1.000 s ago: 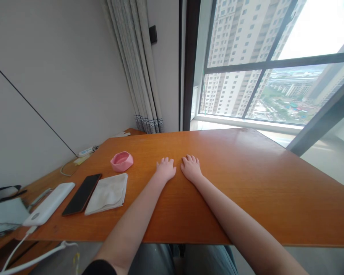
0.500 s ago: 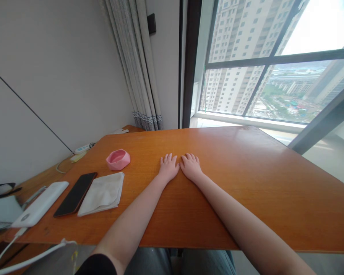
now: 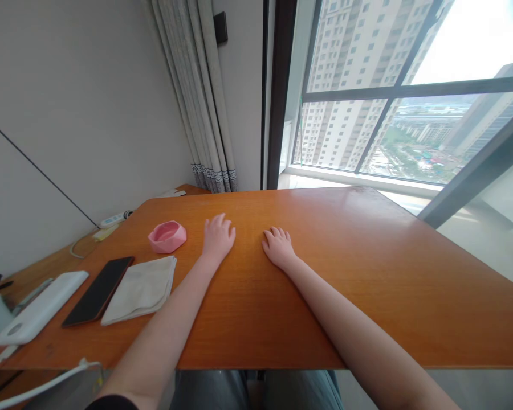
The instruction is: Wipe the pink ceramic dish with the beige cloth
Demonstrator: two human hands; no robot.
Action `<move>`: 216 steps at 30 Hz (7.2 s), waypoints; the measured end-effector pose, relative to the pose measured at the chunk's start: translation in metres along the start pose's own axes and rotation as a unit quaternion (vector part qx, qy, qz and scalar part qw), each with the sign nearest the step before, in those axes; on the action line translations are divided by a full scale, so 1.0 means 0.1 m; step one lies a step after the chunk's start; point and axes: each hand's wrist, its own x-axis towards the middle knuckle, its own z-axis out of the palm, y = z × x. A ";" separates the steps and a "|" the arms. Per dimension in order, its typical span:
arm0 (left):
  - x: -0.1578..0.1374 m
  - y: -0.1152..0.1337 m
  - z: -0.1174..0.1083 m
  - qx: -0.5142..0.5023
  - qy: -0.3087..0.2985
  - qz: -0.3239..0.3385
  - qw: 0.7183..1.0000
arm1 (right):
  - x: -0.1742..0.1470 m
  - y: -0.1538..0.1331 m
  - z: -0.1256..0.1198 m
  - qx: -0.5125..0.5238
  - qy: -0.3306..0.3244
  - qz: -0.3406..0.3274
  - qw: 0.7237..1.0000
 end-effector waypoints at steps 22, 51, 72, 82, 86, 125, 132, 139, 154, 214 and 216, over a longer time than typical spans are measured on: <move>-0.23 0.35 -0.36 -0.153 -0.112 0.110 0.976 | 0.19 0.18 -0.08 0.621 0.093 0.086 0.773; -1.02 -1.04 -0.74 0.022 -0.053 -0.247 0.967 | 0.12 0.12 -0.09 0.612 0.014 0.074 0.787; -1.16 -1.51 -0.44 0.003 -0.151 -0.275 0.950 | 0.13 0.14 -0.09 0.584 0.007 0.082 0.808; -0.54 -0.81 -0.96 -0.378 -0.113 -0.234 0.889 | 0.09 0.09 -0.39 0.570 0.118 0.058 0.811; -0.24 -0.16 -1.10 -0.657 -0.047 -0.178 0.731 | -0.05 -0.01 -0.71 0.668 0.029 -0.019 0.743; -0.39 0.67 0.02 -0.673 0.002 -0.200 0.712 | -0.43 -0.24 -0.31 0.003 0.148 -0.259 0.954; -0.32 0.45 -0.02 -0.576 0.020 -0.081 0.813 | -0.28 -0.08 -0.30 0.028 0.111 -0.321 0.940; -0.31 0.35 -0.13 -0.521 -0.031 0.000 0.853 | -0.27 -0.03 -0.29 -0.010 0.120 -0.350 0.929; -0.34 0.45 -0.24 -0.535 0.041 -0.018 0.843 | -0.29 -0.04 -0.40 -0.002 0.192 -0.380 0.905; -0.34 0.49 -0.20 -0.563 0.094 -0.085 0.817 | -0.28 -0.08 -0.26 0.045 0.268 -0.385 0.882; -0.31 0.38 -0.26 -0.539 0.066 -0.047 0.838 | -0.27 -0.07 -0.28 0.027 0.253 -0.393 0.884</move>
